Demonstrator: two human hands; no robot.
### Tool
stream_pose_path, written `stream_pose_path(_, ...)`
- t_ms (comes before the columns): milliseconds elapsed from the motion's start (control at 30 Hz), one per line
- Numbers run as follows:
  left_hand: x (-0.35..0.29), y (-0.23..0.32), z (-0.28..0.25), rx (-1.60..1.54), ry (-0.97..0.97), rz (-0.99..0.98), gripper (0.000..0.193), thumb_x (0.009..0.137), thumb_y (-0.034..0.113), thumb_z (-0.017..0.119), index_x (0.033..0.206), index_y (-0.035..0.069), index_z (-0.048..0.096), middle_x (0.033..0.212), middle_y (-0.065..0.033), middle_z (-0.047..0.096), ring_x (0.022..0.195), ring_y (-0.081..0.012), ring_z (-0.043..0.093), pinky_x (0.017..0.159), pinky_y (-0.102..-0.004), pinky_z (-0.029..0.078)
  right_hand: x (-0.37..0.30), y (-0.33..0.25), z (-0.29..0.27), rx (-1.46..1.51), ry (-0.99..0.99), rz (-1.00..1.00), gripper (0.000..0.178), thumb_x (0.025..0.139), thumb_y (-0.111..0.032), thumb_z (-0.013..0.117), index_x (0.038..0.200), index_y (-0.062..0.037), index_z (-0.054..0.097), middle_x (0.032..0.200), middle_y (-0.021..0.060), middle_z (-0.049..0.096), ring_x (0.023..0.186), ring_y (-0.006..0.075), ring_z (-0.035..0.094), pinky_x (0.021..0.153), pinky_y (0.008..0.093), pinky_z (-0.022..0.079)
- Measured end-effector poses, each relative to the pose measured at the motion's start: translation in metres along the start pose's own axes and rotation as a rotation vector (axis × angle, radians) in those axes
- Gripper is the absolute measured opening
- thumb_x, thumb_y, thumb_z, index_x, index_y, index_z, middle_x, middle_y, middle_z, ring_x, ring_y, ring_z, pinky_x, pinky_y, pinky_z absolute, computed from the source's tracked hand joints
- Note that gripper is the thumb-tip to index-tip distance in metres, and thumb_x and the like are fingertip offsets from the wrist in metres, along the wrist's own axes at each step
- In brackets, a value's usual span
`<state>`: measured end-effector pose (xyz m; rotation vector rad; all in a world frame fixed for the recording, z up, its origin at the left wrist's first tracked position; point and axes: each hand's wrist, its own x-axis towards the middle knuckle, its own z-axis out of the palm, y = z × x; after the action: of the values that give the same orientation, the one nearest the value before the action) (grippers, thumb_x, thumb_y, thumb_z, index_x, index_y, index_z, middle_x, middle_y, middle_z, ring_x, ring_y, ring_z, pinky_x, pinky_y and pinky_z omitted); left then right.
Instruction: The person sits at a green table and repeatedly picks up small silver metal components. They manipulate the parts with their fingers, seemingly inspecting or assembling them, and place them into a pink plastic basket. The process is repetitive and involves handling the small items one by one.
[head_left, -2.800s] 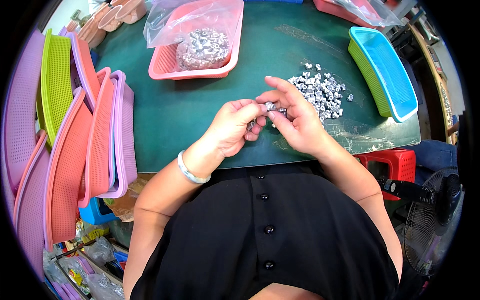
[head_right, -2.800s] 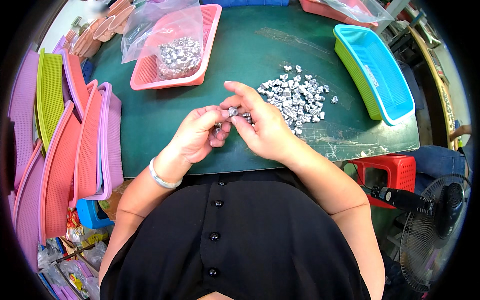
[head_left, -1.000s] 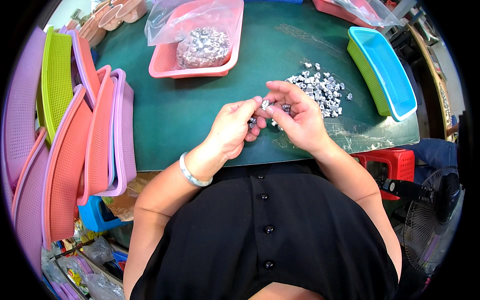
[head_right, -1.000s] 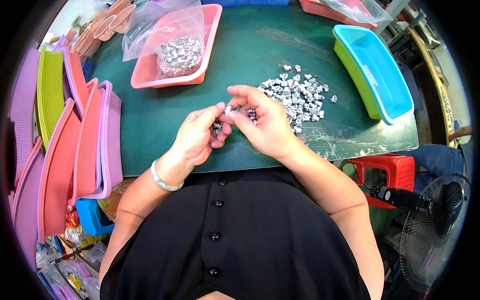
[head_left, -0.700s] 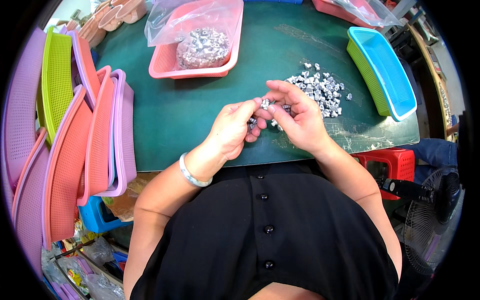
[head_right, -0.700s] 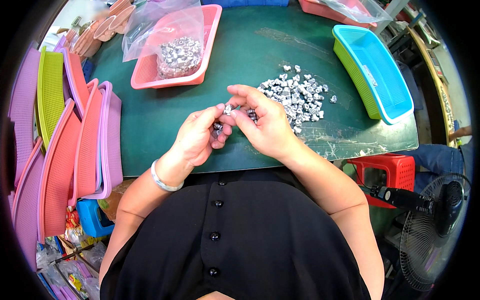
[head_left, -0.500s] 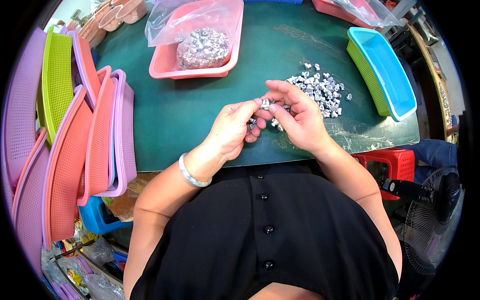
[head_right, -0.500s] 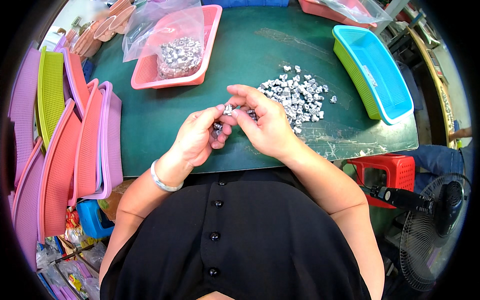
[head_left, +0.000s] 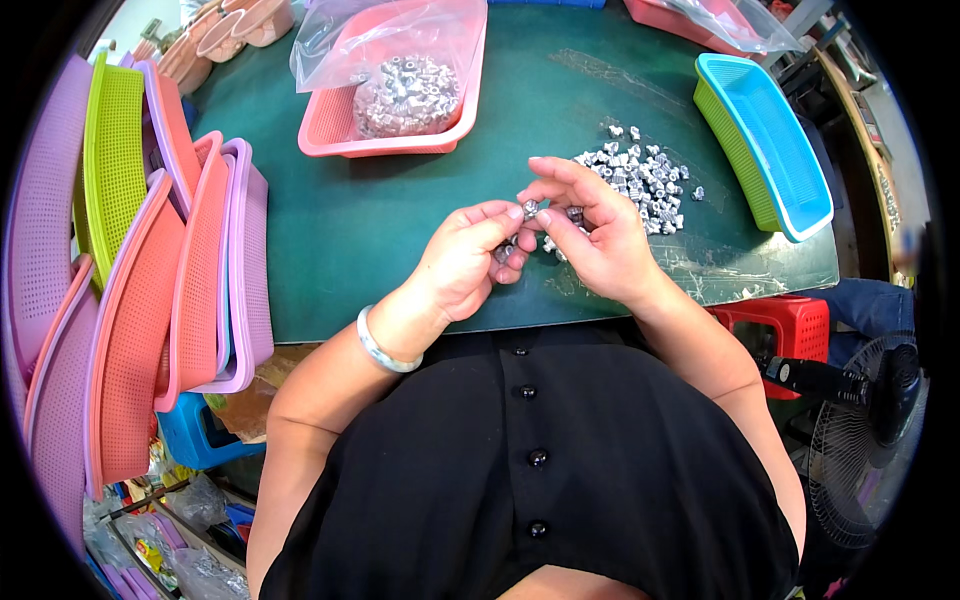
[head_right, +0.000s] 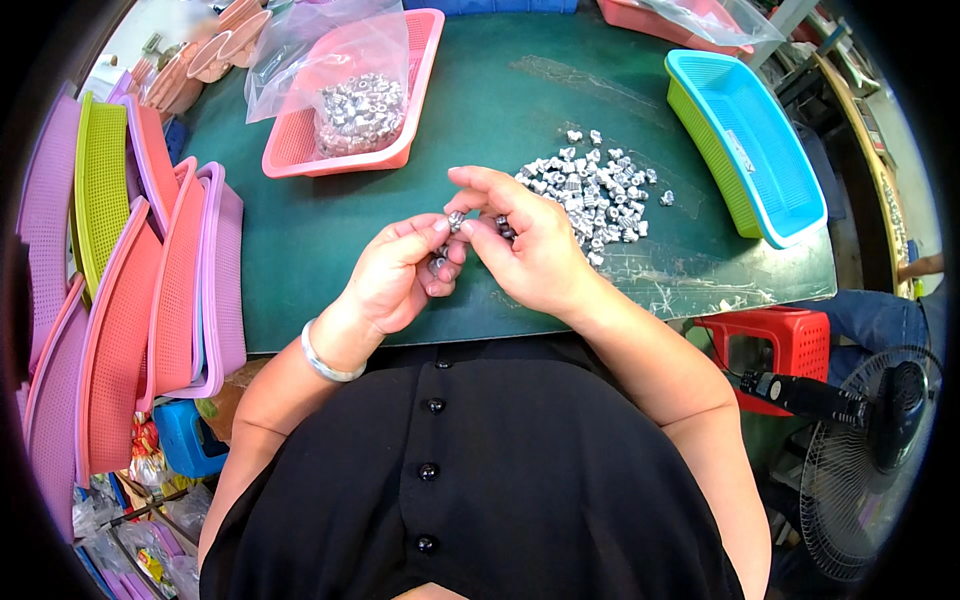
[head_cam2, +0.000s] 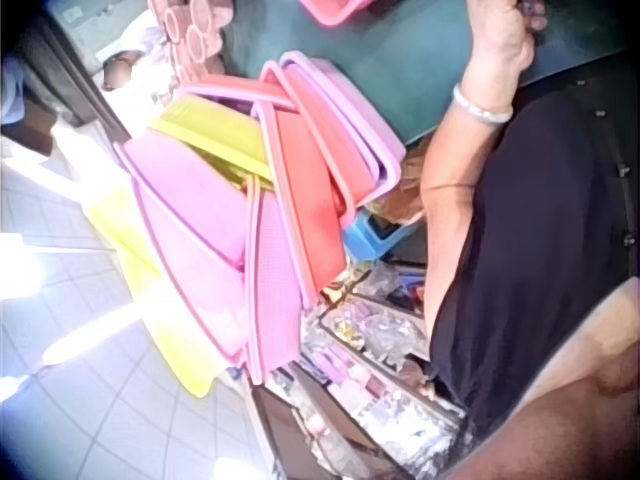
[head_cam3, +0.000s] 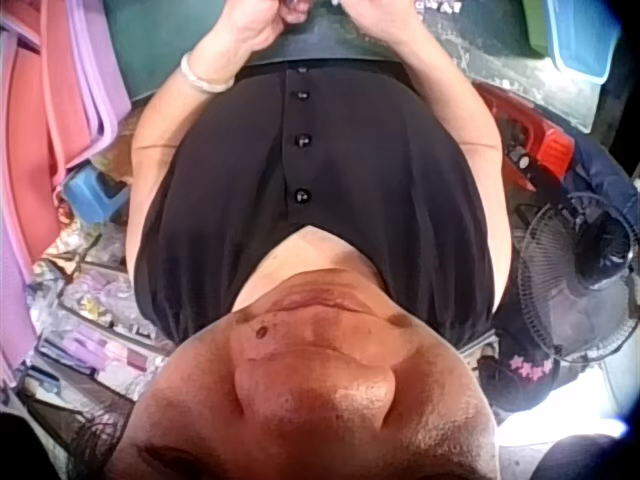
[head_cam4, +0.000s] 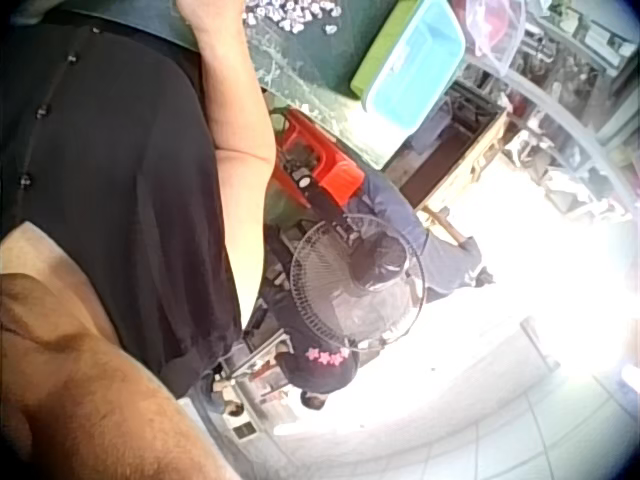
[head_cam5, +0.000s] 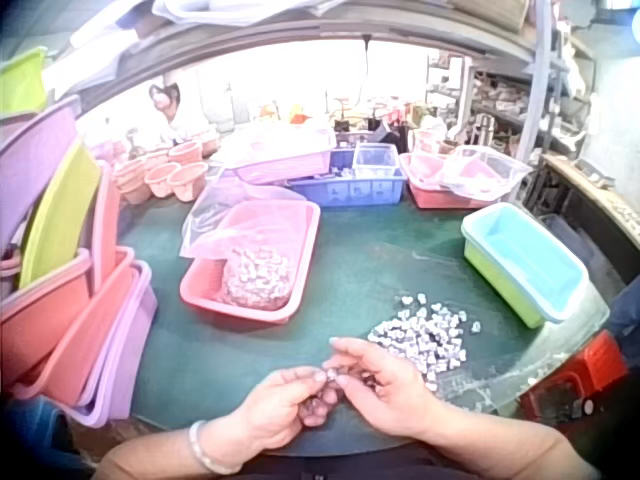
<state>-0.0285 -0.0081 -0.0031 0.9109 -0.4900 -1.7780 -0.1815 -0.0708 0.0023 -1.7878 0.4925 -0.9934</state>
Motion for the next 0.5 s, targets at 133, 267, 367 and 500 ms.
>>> stream_pose_path(133,0.0001,-0.0007,-0.002,-0.04,-0.033,-0.017,0.018,0.088,0.018,0.047,0.091,0.003,0.056,0.073,-0.0016,0.053,0.058,-0.0081,0.044,0.048,-0.0193,0.034,0.0002,-0.0005,0.0001,0.002,-0.006,0.007,0.038,0.079,0.007,0.051,0.116,-0.0001,0.046,0.091,0.0094,0.06,0.076,0.0119,0.058,0.068,0.0245,0.048)
stream_pose_path(267,-0.0003,-0.0012,-0.0009,-0.065,-0.035,-0.027,0.017,0.088,0.018,0.047,0.09,0.003,0.055,0.073,-0.0021,0.053,0.058,-0.0084,0.044,0.048,-0.0196,0.034,0.0,-0.0008,0.0005,0.02,-0.011,0.024,0.036,0.08,0.007,0.049,0.115,0.0012,0.046,0.091,0.0097,0.06,0.074,0.0114,0.059,0.067,0.0241,0.048)
stream_pose_path(367,-0.0001,-0.0016,-0.0006,-0.071,-0.041,-0.036,0.017,0.088,0.018,0.047,0.09,0.003,0.055,0.073,-0.0024,0.053,0.058,-0.0087,0.044,0.047,-0.0197,0.034,0.0,-0.0019,0.0009,0.033,-0.015,0.041,0.035,0.08,0.007,0.048,0.115,0.0022,0.046,0.091,0.01,0.06,0.071,0.0111,0.059,0.066,0.024,0.048)
stream_pose_path(500,-0.0005,-0.0022,-0.0004,-0.066,-0.046,-0.04,0.016,0.089,0.017,0.045,0.088,0.004,0.055,0.072,-0.0019,0.053,0.057,-0.0079,0.045,0.047,-0.0192,0.035,-0.0001,-0.0021,0.001,0.044,-0.015,0.058,0.034,0.081,0.006,0.048,0.115,0.0025,0.046,0.09,0.0099,0.06,0.07,0.0109,0.059,0.065,0.0239,0.048)
